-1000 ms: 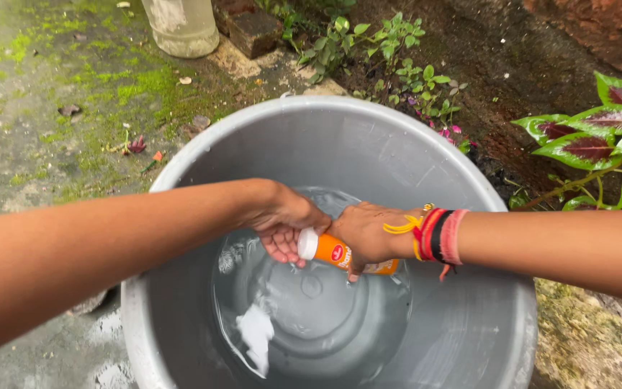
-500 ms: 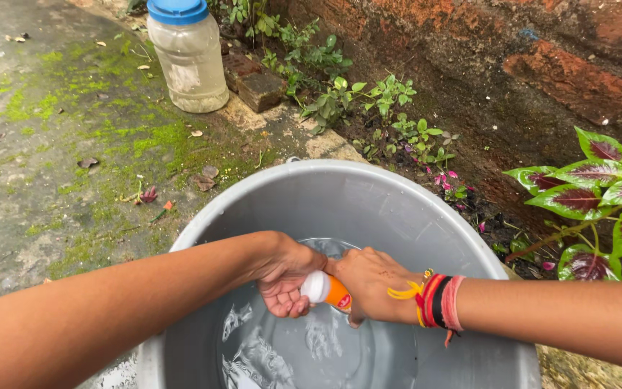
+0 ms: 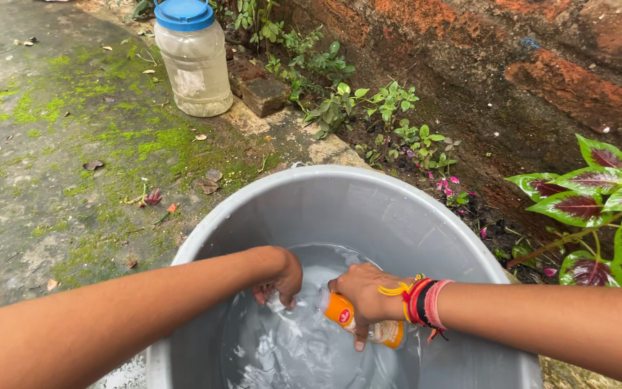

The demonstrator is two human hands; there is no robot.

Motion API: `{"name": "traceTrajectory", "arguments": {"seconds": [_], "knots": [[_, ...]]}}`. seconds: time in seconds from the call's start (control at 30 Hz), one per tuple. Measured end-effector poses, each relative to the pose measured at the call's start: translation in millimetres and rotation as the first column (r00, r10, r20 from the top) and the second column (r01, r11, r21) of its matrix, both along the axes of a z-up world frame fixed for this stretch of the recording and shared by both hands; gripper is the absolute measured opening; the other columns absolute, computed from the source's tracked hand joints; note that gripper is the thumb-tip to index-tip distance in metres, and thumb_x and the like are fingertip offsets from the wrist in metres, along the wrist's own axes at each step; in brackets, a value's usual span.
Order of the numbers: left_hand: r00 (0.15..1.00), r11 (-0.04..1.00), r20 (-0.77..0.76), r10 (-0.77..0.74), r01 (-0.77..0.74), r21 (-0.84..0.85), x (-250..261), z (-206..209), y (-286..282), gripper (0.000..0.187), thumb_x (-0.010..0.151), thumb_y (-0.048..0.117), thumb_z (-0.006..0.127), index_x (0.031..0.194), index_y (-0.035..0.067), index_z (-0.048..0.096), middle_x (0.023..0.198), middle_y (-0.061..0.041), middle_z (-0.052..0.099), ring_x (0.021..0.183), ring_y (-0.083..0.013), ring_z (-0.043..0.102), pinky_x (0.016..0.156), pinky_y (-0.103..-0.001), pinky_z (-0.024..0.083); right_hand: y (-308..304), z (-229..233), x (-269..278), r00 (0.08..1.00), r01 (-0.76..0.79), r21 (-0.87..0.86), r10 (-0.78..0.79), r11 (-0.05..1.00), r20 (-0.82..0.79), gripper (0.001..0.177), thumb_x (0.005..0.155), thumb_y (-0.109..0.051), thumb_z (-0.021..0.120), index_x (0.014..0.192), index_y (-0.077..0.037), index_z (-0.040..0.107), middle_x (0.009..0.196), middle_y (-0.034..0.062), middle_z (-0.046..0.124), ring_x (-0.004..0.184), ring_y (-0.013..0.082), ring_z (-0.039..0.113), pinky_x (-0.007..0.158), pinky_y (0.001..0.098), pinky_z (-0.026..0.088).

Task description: The person fills an orange bottle with water from a gray bucket, then uses the bottle to water a plant next to a brick wall.

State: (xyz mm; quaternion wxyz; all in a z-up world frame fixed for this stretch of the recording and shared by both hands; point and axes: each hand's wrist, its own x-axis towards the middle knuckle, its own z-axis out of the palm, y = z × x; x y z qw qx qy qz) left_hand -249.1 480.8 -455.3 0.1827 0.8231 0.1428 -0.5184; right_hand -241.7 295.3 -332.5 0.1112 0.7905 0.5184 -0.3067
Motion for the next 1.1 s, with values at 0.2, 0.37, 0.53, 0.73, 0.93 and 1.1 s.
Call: {"name": "traceTrajectory", "arguments": {"seconds": [0.2, 0.37, 0.53, 0.73, 0.93, 1.1], "knots": [[0.982, 0.984, -0.063, -0.176, 0.174, -0.043, 14.8, -15.7, 1.9, 0.041, 0.081, 0.023, 0.084, 0.117, 0.008, 0.075, 0.124, -0.005, 0.07, 0.099, -0.0198, 0.07, 0.083, -0.035, 0.06, 2.7, -10.0, 0.8, 0.999, 0.034, -0.012, -0.033, 0.999, 0.012, 0.083, 0.039, -0.024, 0.1, 0.114, -0.009, 0.069, 0.092, 0.0134, 0.076, 0.096, 0.0347, 0.072, 0.084, 0.0437, 0.057], [0.959, 0.961, -0.071, -0.276, 0.272, -0.06, 21.0, -22.6, -3.7, 0.03, 0.082, 0.02, 0.082, 0.11, 0.01, 0.077, 0.114, -0.006, 0.075, 0.096, -0.0146, 0.069, 0.081, -0.033, 0.058, 6.4, -14.5, -1.7, 1.0, 0.024, -0.085, -0.022, 0.996, 0.018, 0.091, 0.038, -0.018, 0.101, 0.12, -0.006, 0.064, 0.097, 0.016, 0.075, 0.1, 0.0364, 0.071, 0.086, 0.0447, 0.058], [0.986, 0.979, -0.095, -0.135, 0.118, -0.163, 18.3, -36.6, -6.1, 0.027, 0.082, 0.011, 0.081, 0.108, 0.006, 0.076, 0.111, -0.005, 0.076, 0.094, -0.0138, 0.072, 0.082, -0.029, 0.061, 7.7, -7.8, -2.6, 0.996, 0.085, -0.075, -0.085, 0.994, -0.007, 0.09, 0.041, -0.014, 0.098, 0.124, -0.012, 0.063, 0.098, 0.0148, 0.075, 0.099, 0.0361, 0.073, 0.084, 0.0456, 0.059], [0.999, 0.968, -0.009, -0.046, 0.043, -0.248, 8.1, -22.8, -6.6, 0.028, 0.08, 0.005, 0.083, 0.105, -0.004, 0.074, 0.111, -0.012, 0.076, 0.099, -0.0145, 0.074, 0.086, -0.025, 0.062, 9.8, -12.3, -0.1, 0.992, 0.114, -0.088, -0.109, 0.99, 0.064, 0.084, 0.045, -0.015, 0.101, 0.12, -0.006, 0.064, 0.102, 0.017, 0.074, 0.105, 0.0374, 0.069, 0.088, 0.0453, 0.059], [0.997, 0.955, 0.014, 0.071, -0.064, -0.291, 6.0, -31.3, -11.2, 0.032, 0.078, -0.004, 0.081, 0.108, -0.008, 0.071, 0.116, -0.016, 0.075, 0.1, -0.016, 0.076, 0.085, -0.025, 0.061, 0.3, -25.2, 6.1, 0.994, 0.075, -0.09, -0.067, 0.993, 0.087, 0.072, 0.049, -0.02, 0.1, 0.111, 0.0, 0.069, 0.101, 0.0197, 0.075, 0.104, 0.0375, 0.071, 0.091, 0.0441, 0.058], [0.999, 0.959, 0.041, 0.018, -0.006, -0.283, 7.8, -33.3, -14.4, 0.034, 0.079, 0.004, 0.083, 0.109, -0.007, 0.071, 0.115, -0.017, 0.074, 0.096, -0.0163, 0.075, 0.085, -0.023, 0.063, 4.5, -26.1, 5.0, 0.985, 0.158, -0.147, -0.144, 0.977, 0.096, 0.072, 0.051, -0.02, 0.099, 0.114, -0.002, 0.068, 0.106, 0.0175, 0.074, 0.108, 0.0361, 0.071, 0.091, 0.0433, 0.059]]}}
